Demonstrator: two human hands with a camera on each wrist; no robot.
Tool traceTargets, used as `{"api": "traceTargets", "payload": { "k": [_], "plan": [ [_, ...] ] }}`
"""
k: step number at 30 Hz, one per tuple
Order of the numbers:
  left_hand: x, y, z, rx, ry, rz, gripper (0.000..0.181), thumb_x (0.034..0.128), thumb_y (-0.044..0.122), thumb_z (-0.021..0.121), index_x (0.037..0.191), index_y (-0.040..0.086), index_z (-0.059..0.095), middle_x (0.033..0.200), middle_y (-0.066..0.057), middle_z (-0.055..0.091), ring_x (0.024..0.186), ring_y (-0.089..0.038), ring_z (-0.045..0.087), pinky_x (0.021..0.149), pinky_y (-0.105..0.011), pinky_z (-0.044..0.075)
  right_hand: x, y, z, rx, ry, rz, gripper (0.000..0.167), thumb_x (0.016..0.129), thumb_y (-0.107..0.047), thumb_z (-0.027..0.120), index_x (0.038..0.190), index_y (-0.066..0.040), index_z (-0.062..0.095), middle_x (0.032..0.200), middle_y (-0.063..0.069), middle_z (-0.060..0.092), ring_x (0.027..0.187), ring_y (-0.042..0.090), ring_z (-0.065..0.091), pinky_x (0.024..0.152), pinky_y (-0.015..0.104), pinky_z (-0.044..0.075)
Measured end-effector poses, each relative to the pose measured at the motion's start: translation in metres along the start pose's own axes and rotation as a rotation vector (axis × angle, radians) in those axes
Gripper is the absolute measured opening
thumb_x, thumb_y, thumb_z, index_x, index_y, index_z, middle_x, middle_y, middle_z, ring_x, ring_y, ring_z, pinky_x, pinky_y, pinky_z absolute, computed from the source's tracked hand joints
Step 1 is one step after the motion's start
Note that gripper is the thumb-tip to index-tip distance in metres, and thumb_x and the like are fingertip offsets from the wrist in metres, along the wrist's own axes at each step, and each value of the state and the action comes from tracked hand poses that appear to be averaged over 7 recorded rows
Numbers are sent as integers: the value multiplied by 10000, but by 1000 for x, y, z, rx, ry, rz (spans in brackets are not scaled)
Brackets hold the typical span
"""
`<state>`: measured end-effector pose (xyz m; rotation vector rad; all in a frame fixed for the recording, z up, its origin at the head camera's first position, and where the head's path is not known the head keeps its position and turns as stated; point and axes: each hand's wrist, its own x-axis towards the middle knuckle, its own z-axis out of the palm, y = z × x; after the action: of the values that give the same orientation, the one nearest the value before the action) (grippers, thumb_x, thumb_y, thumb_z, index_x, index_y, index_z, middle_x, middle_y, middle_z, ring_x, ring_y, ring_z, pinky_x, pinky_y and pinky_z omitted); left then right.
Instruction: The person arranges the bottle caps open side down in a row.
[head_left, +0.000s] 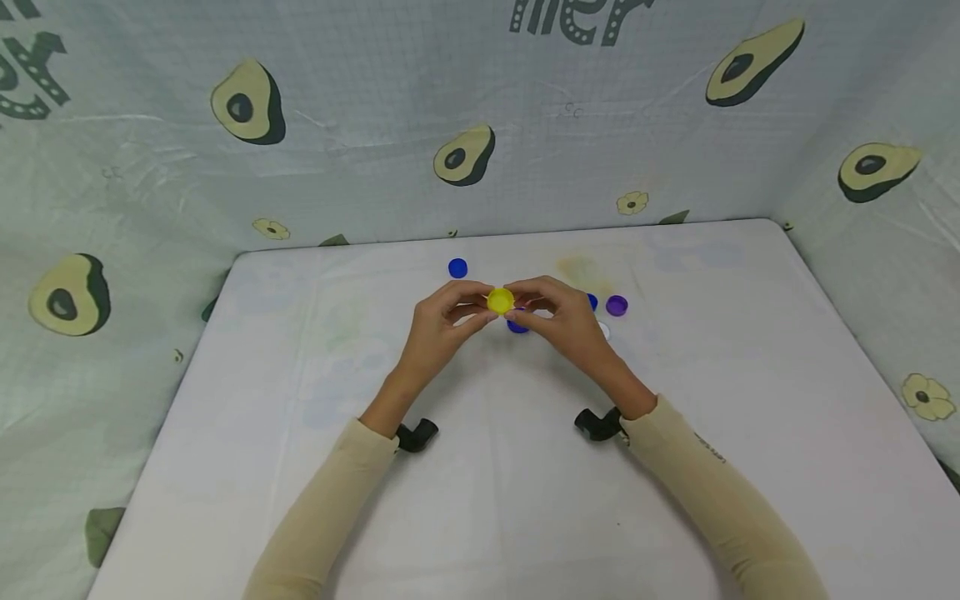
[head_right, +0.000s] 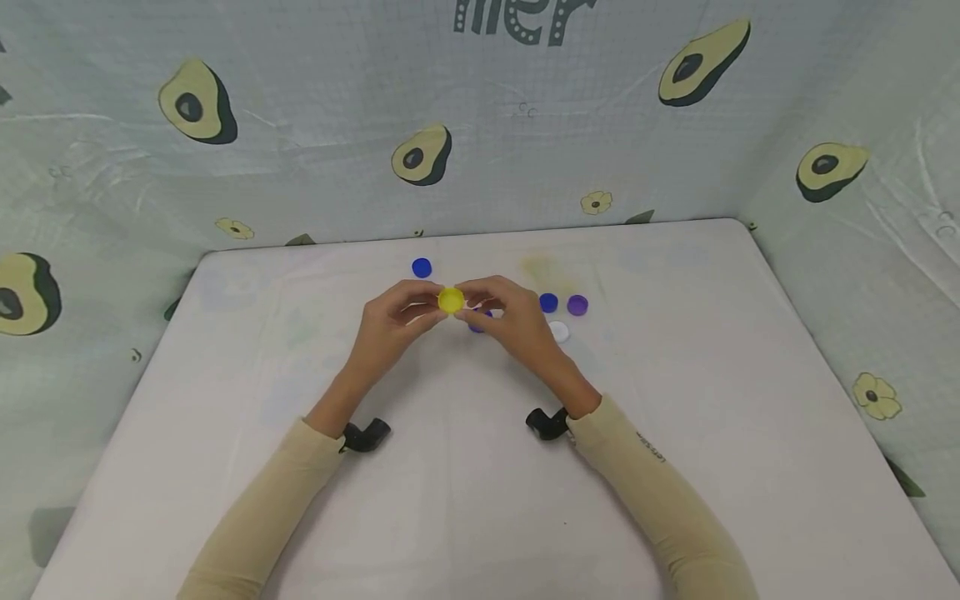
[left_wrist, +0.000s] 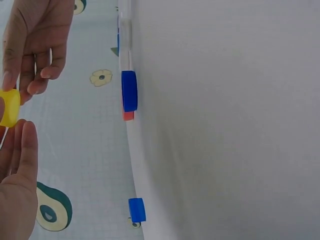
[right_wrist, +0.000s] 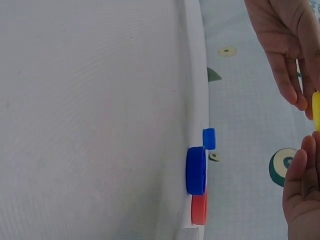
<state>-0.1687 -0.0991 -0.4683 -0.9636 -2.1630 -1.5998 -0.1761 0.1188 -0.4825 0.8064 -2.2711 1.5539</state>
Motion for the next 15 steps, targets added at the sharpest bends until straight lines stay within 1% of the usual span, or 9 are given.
{"api": "traceTargets", "payload": {
  "k": [1,3,7,11,15],
  "plan": [
    [0,-4,1,1,3,1,358,868,-102,733,1214,-83,646,1197,-223,653,1069,-344,665,950,-469,570,0,-1,-1,0,6,-1,339,907,-93,769,1238,-59,705,1166,72,694,1013,215,664,931,372,579],
    [1,-7,2,3,7,-1,355,870,-86,740,1214,-57,655,1193,-197,661,1069,-315,670,954,-426,572,-1,-1,-3,-1,12,-7,337,910,-84,764,1241,-57,705,1175,73,695,1023,241,663,947,356,572],
    [4,-6,5,-8,1,4,348,878,-54,745,1214,-37,657,1189,-167,667,1068,-278,672,958,-355,570,-2,1,-8,-6,20,-30,337,907,-76,764,1238,-51,705,1183,73,702,1029,299,666,963,319,562],
    [6,-5,10,17,-19,9,349,882,-31,753,1217,-19,658,1187,-140,673,1071,-246,672,958,-323,566,-5,4,-13,-27,25,-49,340,897,-77,775,1230,-62,708,1169,52,713,1023,257,674,932,291,571],
    [8,-6,14,28,-26,8,334,878,-29,761,1200,-5,673,1171,-113,682,1067,-210,671,954,-296,563,-8,5,-17,-38,21,-39,341,901,-87,773,1236,-79,710,1170,40,716,1039,207,672,911,290,577]
  ]
}}
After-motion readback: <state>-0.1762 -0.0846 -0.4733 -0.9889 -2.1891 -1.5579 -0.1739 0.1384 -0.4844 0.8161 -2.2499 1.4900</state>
